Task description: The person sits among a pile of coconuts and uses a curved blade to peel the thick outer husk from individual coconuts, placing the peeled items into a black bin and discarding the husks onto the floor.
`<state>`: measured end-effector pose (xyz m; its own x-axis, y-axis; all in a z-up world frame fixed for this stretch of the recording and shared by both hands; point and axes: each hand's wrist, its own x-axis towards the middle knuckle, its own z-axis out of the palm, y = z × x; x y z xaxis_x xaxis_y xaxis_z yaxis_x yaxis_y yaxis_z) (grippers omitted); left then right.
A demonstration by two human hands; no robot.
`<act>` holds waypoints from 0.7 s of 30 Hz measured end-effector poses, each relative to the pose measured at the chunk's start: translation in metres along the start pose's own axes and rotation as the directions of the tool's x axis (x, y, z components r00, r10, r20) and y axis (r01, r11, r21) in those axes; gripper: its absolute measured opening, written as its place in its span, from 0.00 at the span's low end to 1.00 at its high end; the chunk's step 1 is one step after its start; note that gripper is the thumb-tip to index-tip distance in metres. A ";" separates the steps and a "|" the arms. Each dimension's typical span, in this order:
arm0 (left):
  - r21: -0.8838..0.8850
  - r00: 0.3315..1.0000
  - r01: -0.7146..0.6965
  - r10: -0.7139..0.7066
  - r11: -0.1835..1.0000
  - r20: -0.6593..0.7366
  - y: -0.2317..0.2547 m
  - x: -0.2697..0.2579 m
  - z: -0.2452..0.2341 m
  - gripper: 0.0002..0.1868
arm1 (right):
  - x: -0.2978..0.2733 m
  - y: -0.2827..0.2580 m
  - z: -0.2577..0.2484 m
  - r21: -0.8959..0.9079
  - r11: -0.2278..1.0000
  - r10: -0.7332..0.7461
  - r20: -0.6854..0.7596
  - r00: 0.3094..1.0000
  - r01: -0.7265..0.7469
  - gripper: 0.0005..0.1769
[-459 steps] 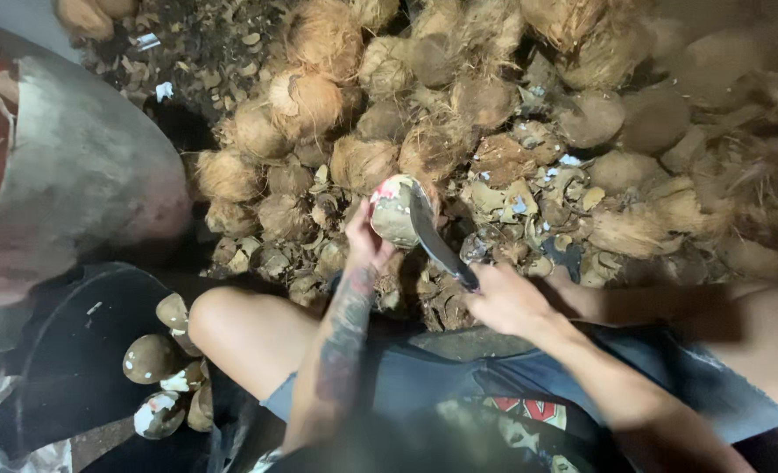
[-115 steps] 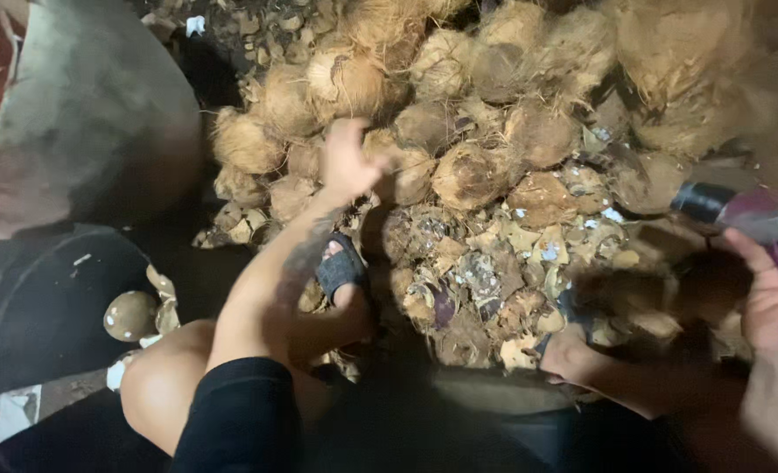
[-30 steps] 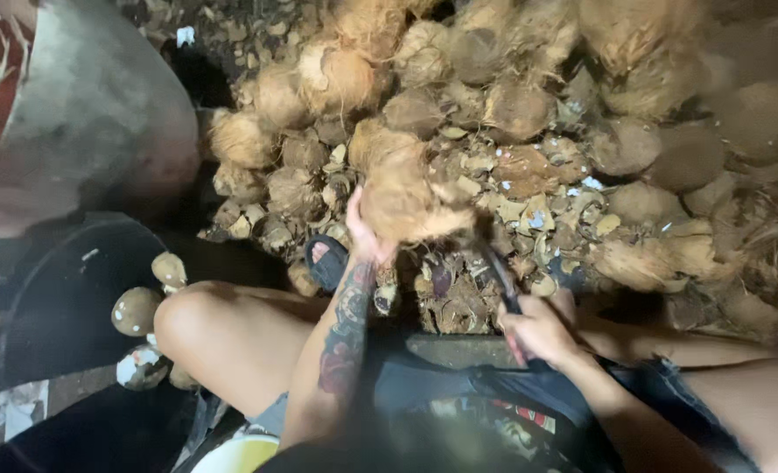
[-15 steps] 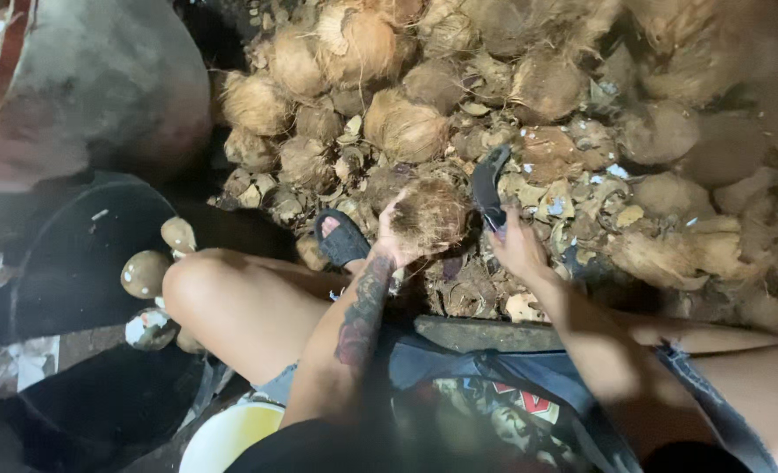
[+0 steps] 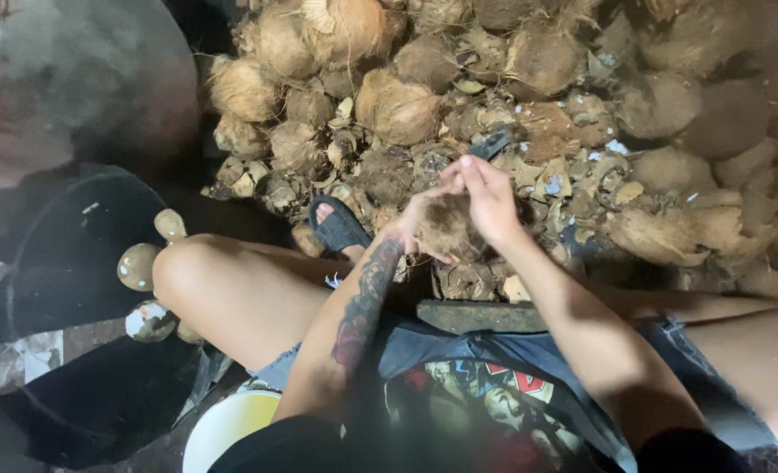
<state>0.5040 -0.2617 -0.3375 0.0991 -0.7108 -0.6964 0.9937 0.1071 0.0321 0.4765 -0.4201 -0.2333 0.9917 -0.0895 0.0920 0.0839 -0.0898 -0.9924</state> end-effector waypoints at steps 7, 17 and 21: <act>-0.235 0.967 -0.145 0.188 0.961 0.171 -0.036 0.006 -0.010 0.32 | 0.001 -0.032 -0.036 0.928 0.288 0.474 0.075 0.877 -0.235 0.35; 0.670 0.660 -0.735 0.344 0.109 0.668 0.019 -0.035 0.072 0.35 | -0.001 -0.065 -0.066 0.912 0.326 0.288 0.154 0.945 -0.248 0.32; 0.528 0.636 -0.762 0.281 0.374 0.719 0.016 -0.016 0.036 0.45 | 0.004 -0.057 -0.122 0.956 0.217 0.053 0.190 0.980 -0.197 0.32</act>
<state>0.5203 -0.2740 -0.3000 0.3795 -0.9216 0.0814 0.3234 0.2145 0.9216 0.4643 -0.5362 -0.1662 0.9951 0.0965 0.0221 -0.0848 0.9464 -0.3116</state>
